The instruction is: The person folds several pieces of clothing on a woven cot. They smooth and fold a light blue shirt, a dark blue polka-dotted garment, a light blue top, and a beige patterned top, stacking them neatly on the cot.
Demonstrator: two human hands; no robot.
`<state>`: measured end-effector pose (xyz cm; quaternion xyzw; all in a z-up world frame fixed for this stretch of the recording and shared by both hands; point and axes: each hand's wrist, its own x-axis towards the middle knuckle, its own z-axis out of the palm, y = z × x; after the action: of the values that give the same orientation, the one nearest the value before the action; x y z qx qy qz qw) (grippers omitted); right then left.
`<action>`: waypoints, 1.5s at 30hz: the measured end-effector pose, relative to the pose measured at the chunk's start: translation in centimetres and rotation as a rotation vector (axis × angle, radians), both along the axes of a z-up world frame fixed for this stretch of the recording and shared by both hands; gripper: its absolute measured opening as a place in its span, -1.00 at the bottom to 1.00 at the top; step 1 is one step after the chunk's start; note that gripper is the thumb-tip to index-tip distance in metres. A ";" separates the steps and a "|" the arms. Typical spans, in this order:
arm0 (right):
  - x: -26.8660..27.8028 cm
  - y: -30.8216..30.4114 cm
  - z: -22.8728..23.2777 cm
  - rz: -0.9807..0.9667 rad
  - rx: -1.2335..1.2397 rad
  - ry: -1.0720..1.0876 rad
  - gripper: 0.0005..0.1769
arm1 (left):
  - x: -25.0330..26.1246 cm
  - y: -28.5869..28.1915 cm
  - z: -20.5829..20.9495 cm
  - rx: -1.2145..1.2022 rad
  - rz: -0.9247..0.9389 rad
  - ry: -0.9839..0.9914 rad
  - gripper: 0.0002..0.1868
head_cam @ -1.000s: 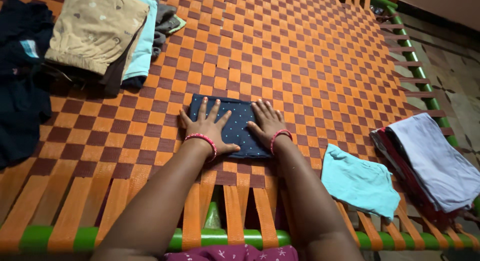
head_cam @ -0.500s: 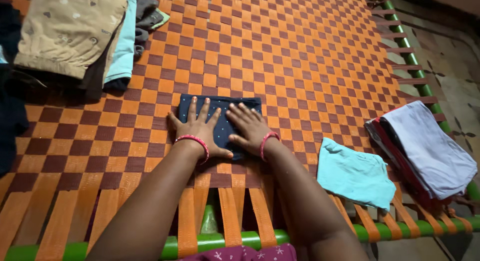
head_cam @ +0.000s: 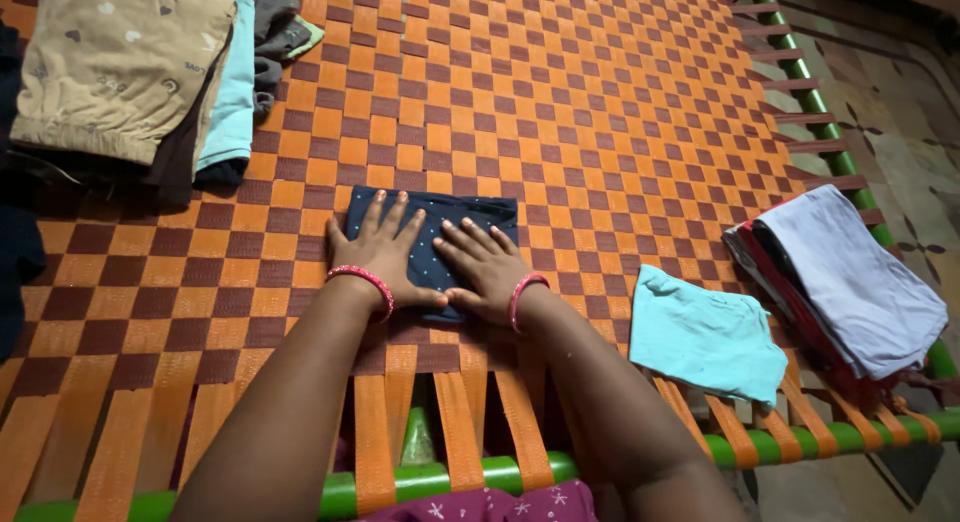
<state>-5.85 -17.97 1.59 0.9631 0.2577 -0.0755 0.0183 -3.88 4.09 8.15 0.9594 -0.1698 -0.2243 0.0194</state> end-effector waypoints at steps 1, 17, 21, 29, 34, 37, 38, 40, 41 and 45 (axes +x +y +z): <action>0.3 -0.3 0.1 -0.062 -0.003 0.055 0.07 | -0.2 -0.1 0.0 0.003 -0.004 0.002 0.53; -1.1 0.1 4.4 -0.320 -0.073 0.207 0.56 | -0.1 -0.1 1.9 0.018 0.027 0.069 0.68; -0.9 -1.3 5.9 -0.346 -0.056 0.276 0.67 | 0.2 1.7 2.9 0.069 0.089 0.090 0.71; -1.1 -1.5 4.4 -0.204 0.042 0.166 0.77 | -2.4 0.0 2.3 0.150 -0.014 -0.084 0.62; -0.2 -1.7 0.5 -0.047 0.243 0.155 0.02 | -2.6 -2.8 0.2 -0.019 -0.002 -0.057 0.21; 1.2 -2.9 -0.9 -0.119 0.151 0.099 -0.08 | -2.1 -2.6 0.4 0.027 0.050 0.046 0.28; 1.6 -3.3 -1.2 -0.156 0.148 0.082 -0.09 | -2.0 -2.5 0.6 0.023 0.054 0.055 0.28; 2.5 -4.0 -1.2 -0.212 0.184 -0.024 -0.15 | -2.2 -2.6 1.3 0.017 0.068 0.068 0.28; 2.7 -4.1 -1.1 -0.241 0.202 -0.074 -0.17 | -2.2 -2.5 1.5 0.013 0.067 0.064 0.28; 2.4 -3.8 -0.3 -0.334 0.321 -0.217 -0.27 | -2.5 -2.3 2.1 0.006 0.047 0.019 0.30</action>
<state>-3.44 -21.82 1.24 0.9853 0.1003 0.0684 -0.1201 -6.34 1.77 10.25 0.9610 -0.1462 -0.2334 0.0236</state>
